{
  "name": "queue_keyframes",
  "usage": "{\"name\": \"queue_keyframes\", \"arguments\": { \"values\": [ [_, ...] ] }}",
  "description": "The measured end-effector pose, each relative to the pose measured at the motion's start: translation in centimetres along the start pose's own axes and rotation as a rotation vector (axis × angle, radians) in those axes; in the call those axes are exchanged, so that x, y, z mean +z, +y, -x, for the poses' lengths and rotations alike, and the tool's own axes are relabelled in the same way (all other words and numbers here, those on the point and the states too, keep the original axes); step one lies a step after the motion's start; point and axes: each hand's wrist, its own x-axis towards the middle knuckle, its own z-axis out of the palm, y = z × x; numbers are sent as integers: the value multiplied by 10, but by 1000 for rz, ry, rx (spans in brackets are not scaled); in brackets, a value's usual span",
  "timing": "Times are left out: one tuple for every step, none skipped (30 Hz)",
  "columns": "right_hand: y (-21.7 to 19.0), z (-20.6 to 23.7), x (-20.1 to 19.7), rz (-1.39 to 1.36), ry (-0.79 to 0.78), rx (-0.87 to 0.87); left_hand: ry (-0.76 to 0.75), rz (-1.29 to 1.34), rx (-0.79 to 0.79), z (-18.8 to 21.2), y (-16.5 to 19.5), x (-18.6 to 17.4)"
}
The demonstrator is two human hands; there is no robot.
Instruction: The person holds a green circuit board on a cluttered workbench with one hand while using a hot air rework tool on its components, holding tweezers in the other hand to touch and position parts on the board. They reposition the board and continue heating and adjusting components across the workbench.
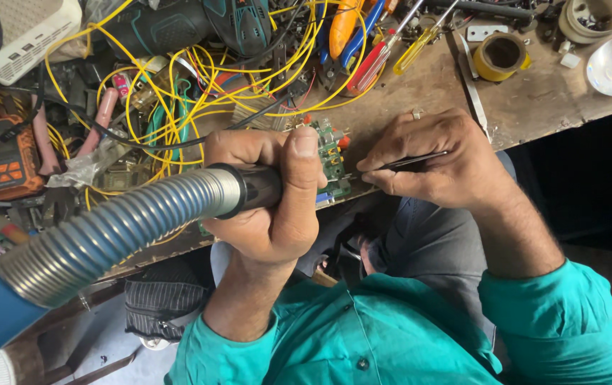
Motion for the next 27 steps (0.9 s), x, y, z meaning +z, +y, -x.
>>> {"name": "queue_keyframes", "arguments": {
  "values": [
    [0, 0, 1, 2, 0, 0, 1, 2, 1, 0, 0, 0],
    [0, 0, 1, 5, 0, -1, 5, 4, 2, 0, 0, 0],
    [0, -1, 0, 8, 1, -2, 7, 3, 5, 0, -1, 1],
    [0, 0, 0, 14, -1, -9, 8, 3, 7, 0, -1, 2],
    [0, -1, 0, 20, -3, -15, 8, -1, 10, -1, 0, 1],
    [0, -1, 0, 26, -5, -21, 7, -2, 8, -1, 0, 2],
    [-1, -1, 0, 29, -7, -6, 6, -3, 7, -1, 0, 1],
    [-1, -1, 0, 31, -9, 10, 4, -1, 2, -1, 1, 2],
    [-1, -1, 1, 32, -11, 26, 3, -1, 0, -1, 1, 2],
    [-1, -1, 1, 37, -9, 27, 2, -1, -2, -1, 1, 1],
    [-2, -2, 1, 41, -8, 28, 1, -2, -2, -2, 1, 2],
    [-2, -2, 1, 46, -7, 30, 1, -3, -2, -2, 1, 2],
    [-2, -2, 2, 50, -6, 22, 1, -4, -3, -2, 1, 2],
    [-2, -2, 2, 54, -6, 13, 1, -4, -5, -2, 1, 2],
    [-2, -3, 3, 57, -5, 5, 1, -1, -7, -1, 1, 3],
    [-2, -3, 2, 57, -6, 5, 2, 2, -9, -1, 1, 4],
    [-2, -3, 3, 55, -8, 6, 3, 7, -12, -1, 1, 3],
    [-3, -3, 2, 56, -10, 5, 4, 8, -11, -1, 1, 3],
    [-3, -3, 2, 55, -7, 1, 5, 9, -9, -1, 0, 3],
    [-3, -3, 2, 54, -5, -2, 6, 3, -5, -1, 0, 4],
    [-4, -3, 2, 51, -4, -6, 6, 0, -4, -1, 0, 3],
    [-4, -4, 2, 56, -4, 0, 5, -3, -3, -1, 1, 2],
    [-4, -4, 2, 62, -3, 5, 2, -3, -4, -1, 1, 2],
    [-5, -4, 2, 66, -3, 12, 1, -2, -4, -1, 1, 2],
    [-5, -4, 2, 70, -4, 7, 1, -2, -5, -1, 1, 2],
    [-5, -4, 2, 74, -5, 2, 1, -1, -5, -1, 1, 2],
    [-5, -5, 2, 78, -7, -2, 1, 0, -6, -1, 1, 2]
  ]
}}
